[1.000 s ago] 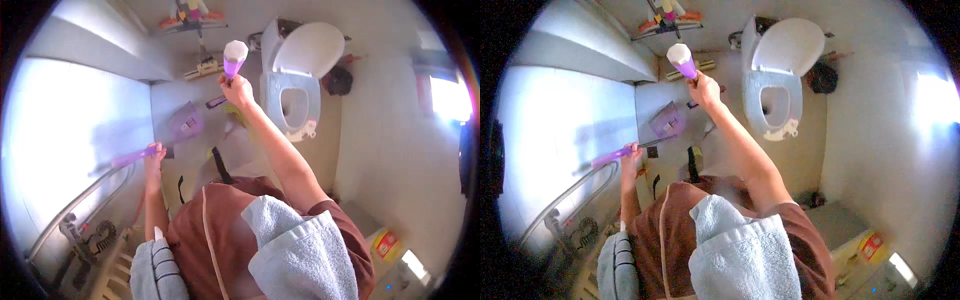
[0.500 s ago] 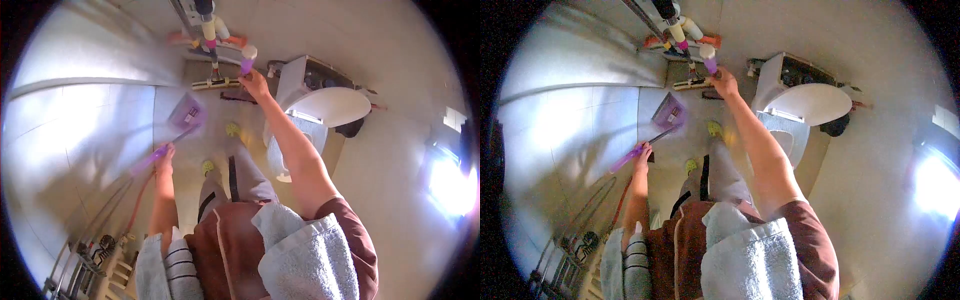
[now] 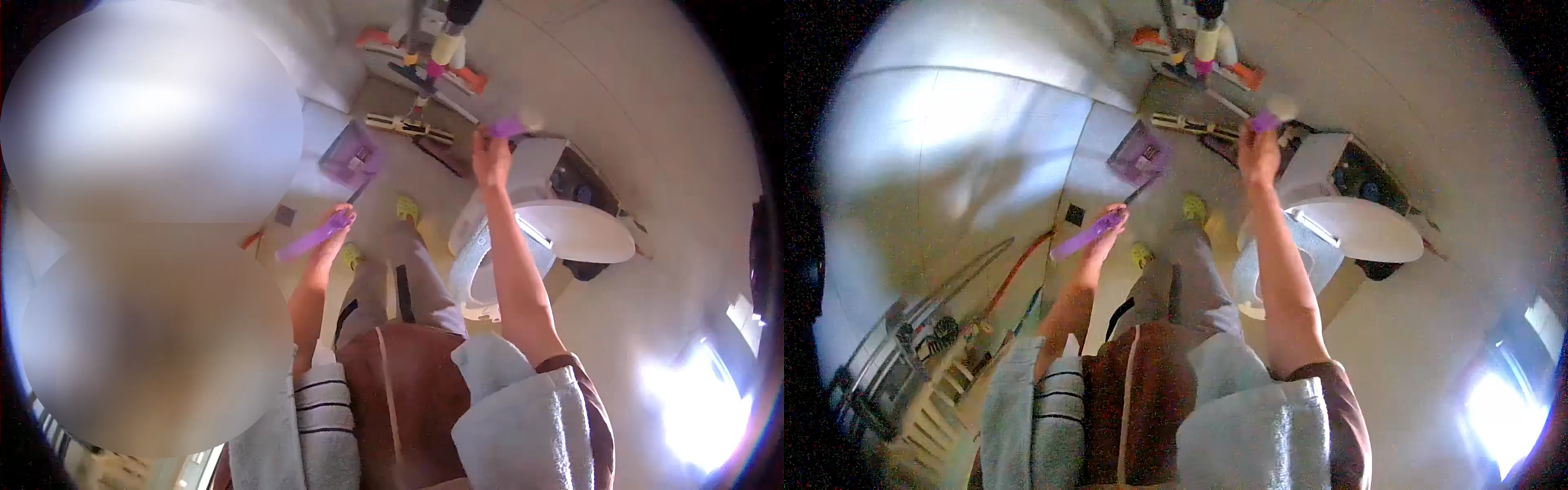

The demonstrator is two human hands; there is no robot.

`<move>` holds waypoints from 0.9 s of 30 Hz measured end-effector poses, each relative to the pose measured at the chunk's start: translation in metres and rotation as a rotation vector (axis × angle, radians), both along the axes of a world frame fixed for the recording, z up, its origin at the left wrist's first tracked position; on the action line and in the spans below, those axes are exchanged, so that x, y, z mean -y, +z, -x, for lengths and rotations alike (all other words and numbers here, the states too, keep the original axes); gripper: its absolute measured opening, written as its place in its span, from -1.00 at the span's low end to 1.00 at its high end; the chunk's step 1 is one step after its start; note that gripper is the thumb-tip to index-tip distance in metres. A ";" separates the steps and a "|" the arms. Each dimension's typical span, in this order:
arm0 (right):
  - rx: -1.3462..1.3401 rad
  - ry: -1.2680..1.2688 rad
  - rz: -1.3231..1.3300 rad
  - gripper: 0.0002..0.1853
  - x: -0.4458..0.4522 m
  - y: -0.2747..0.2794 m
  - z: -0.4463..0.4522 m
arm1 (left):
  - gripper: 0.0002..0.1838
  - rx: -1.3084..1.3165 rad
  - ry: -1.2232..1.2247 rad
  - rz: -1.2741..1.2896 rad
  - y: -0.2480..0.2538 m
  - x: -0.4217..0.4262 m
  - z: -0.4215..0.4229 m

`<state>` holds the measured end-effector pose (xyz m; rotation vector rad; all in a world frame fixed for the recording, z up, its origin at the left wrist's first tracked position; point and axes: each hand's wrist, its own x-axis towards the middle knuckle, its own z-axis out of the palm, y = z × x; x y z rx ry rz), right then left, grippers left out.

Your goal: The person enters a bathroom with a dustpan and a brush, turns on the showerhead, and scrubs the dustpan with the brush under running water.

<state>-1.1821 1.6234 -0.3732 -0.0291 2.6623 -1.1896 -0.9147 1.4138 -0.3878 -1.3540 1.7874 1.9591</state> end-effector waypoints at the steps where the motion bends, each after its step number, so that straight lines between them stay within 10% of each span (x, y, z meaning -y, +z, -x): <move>1: -0.036 0.014 -0.075 -0.71 -0.003 0.012 0.002 | -0.63 -0.083 0.075 -0.153 -0.016 0.006 -0.009; 10: 0.366 -0.148 0.743 -0.65 -0.018 -0.036 0.081 | -0.49 0.169 -0.145 0.236 -0.016 0.006 -0.079; 14: 0.371 -0.199 0.541 -0.64 -0.043 -0.049 0.076 | -0.68 0.334 -0.314 0.434 -0.021 0.009 -0.171; 20: 0.430 -0.017 0.510 -0.73 -0.096 -0.127 0.010 | -0.65 0.468 0.102 0.535 0.010 0.010 -0.282; 23: 0.468 0.176 0.423 -0.97 -0.059 -0.086 -0.056 | -0.68 0.206 0.626 0.418 0.071 0.051 -0.301; 27: 0.375 0.348 0.426 -0.77 0.022 -0.023 -0.127 | -0.73 -0.121 0.800 0.801 0.173 0.129 -0.302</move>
